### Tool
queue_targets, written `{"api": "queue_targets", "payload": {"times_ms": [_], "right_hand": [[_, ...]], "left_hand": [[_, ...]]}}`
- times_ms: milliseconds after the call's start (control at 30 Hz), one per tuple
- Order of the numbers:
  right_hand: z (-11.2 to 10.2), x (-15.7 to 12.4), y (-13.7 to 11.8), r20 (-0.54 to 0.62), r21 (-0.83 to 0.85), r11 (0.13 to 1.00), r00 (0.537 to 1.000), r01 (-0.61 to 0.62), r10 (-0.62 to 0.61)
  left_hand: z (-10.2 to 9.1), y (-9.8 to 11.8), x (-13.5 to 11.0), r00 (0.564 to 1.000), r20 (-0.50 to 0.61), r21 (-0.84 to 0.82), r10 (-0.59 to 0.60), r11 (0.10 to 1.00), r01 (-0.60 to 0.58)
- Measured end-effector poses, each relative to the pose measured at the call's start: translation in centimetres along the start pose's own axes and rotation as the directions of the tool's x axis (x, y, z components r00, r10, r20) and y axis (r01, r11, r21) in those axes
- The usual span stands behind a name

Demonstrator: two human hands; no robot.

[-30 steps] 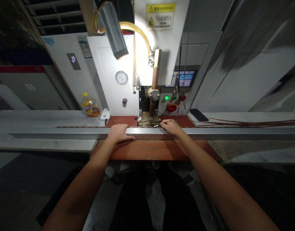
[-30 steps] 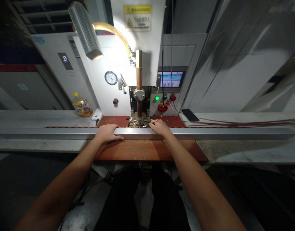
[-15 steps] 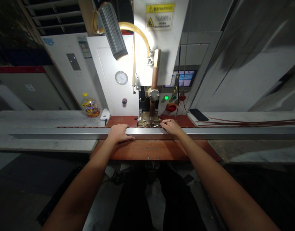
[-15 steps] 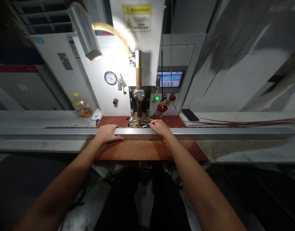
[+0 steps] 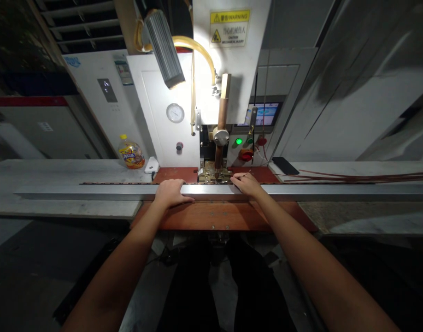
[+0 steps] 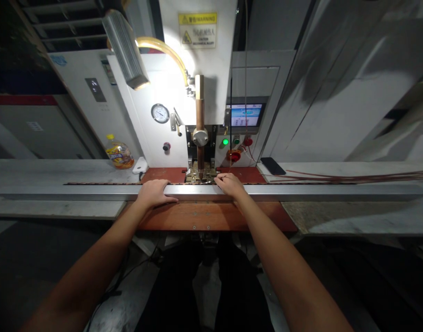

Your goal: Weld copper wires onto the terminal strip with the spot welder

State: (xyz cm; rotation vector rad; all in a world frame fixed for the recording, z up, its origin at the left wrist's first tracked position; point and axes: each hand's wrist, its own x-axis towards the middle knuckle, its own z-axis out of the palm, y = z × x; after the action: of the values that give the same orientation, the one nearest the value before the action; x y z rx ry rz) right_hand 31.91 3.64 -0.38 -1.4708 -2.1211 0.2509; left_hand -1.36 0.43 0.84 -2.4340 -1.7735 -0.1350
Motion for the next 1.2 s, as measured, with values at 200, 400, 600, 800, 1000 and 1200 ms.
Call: {"api": "queue_targets", "payload": {"times_ms": [200,400,600,800,1000,1200], "right_hand": [[-0.06,-0.26,-0.11,-0.023,0.007,1.000,1.000,0.010,-0.010],[-0.01,-0.27,0.05,-0.026,-0.004,1.000,0.999,0.021,-0.021],[0.22,-0.40,0.17,-0.046,-0.012,1.000,0.999,0.018,-0.019],[0.19,-0.40,0.26,-0.039,-0.010,1.000,0.999,0.010,-0.011],[0.18,-0.52,0.19,-0.052,-0.015,1.000,0.998,0.020,-0.021],[0.13,-0.64,0.26,-0.054,-0.004,1.000,0.998,0.023,-0.023]], "left_hand": [[0.08,0.00,-0.10,1.000,-0.013,0.000,0.011,1.000,-0.011],[0.03,0.08,-0.16,1.000,-0.013,0.010,0.018,1.000,-0.018],[0.08,0.08,-0.19,1.000,-0.023,0.023,0.017,1.000,-0.017],[0.23,0.04,-0.17,1.000,-0.013,0.009,0.002,1.000,-0.002],[0.23,0.12,-0.23,1.000,-0.028,0.020,0.008,1.000,-0.008],[0.01,0.43,-0.30,1.000,-0.027,0.011,0.005,1.000,-0.004]]}}
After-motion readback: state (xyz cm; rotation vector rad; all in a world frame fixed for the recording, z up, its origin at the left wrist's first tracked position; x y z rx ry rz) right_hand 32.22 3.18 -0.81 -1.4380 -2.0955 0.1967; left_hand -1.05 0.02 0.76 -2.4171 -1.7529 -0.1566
